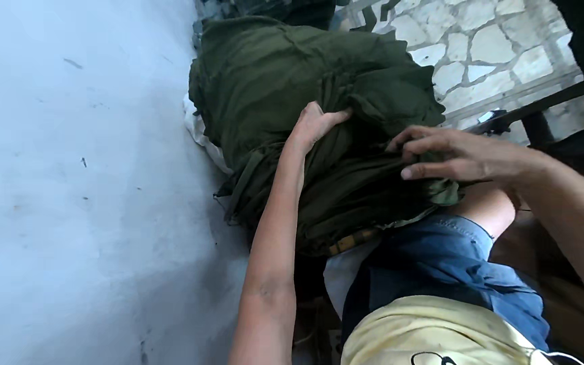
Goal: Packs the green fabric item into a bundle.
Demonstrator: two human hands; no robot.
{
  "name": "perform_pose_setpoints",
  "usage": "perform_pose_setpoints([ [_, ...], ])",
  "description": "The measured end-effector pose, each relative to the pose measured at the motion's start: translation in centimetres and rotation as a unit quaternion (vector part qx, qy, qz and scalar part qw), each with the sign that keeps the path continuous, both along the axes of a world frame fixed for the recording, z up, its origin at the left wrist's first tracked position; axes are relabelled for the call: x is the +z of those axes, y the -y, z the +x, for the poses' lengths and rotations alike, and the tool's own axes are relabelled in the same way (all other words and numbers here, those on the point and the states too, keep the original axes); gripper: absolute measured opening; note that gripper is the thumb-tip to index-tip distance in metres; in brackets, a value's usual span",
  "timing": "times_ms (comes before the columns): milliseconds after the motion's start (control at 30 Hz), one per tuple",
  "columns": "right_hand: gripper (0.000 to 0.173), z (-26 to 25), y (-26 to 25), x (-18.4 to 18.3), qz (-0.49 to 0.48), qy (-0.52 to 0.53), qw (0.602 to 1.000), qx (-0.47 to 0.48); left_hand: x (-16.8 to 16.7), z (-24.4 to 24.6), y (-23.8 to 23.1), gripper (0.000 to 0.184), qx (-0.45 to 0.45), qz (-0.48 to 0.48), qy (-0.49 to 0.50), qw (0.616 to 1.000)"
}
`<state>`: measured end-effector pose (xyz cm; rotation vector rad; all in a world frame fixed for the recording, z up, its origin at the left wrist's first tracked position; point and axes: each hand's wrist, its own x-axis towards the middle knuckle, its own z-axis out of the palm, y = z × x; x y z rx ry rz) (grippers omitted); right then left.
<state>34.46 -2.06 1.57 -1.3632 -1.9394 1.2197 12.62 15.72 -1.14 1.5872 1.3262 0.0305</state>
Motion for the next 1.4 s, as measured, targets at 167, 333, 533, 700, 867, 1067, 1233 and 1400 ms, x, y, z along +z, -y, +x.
perform_pose_setpoints([
  [167,0.025,-1.4,-4.7,1.4,0.081,-0.015,0.992,-0.099,3.4,-1.6,3.9,0.076,-0.146,-0.018,0.118,0.982],
  [333,0.024,-3.2,-7.9,-0.5,0.07,-0.022,0.984,-0.165,1.5,-0.4,5.2,0.093,-0.117,0.107,-0.007,0.987],
  [533,0.031,-6.7,-4.6,1.6,0.216,0.171,0.948,-0.16,0.1,-0.2,0.1,0.069,-0.045,-0.004,-0.017,0.999],
  [700,0.047,-5.5,2.8,-2.4,0.091,0.188,0.978,0.0,0.1,0.0,-1.3,0.073,-0.033,-0.051,-0.008,0.998],
  [867,0.023,-2.3,1.2,-0.8,0.049,0.045,0.998,0.0,0.3,-0.3,0.4,0.07,-0.043,-0.002,0.029,0.999],
  [1067,0.026,-2.5,-4.9,0.3,0.047,-0.005,0.987,-0.152,3.6,-0.9,5.5,0.096,-0.181,0.067,0.005,0.981],
  [1233,0.026,-6.6,-3.9,-0.3,0.2,0.183,0.944,-0.189,1.2,0.6,4.4,0.073,-0.052,0.104,-0.092,0.989],
  [1400,0.057,-4.8,2.7,-3.5,0.04,0.174,0.983,-0.034,0.8,0.7,-0.3,0.081,-0.004,-0.048,-0.049,0.998],
])
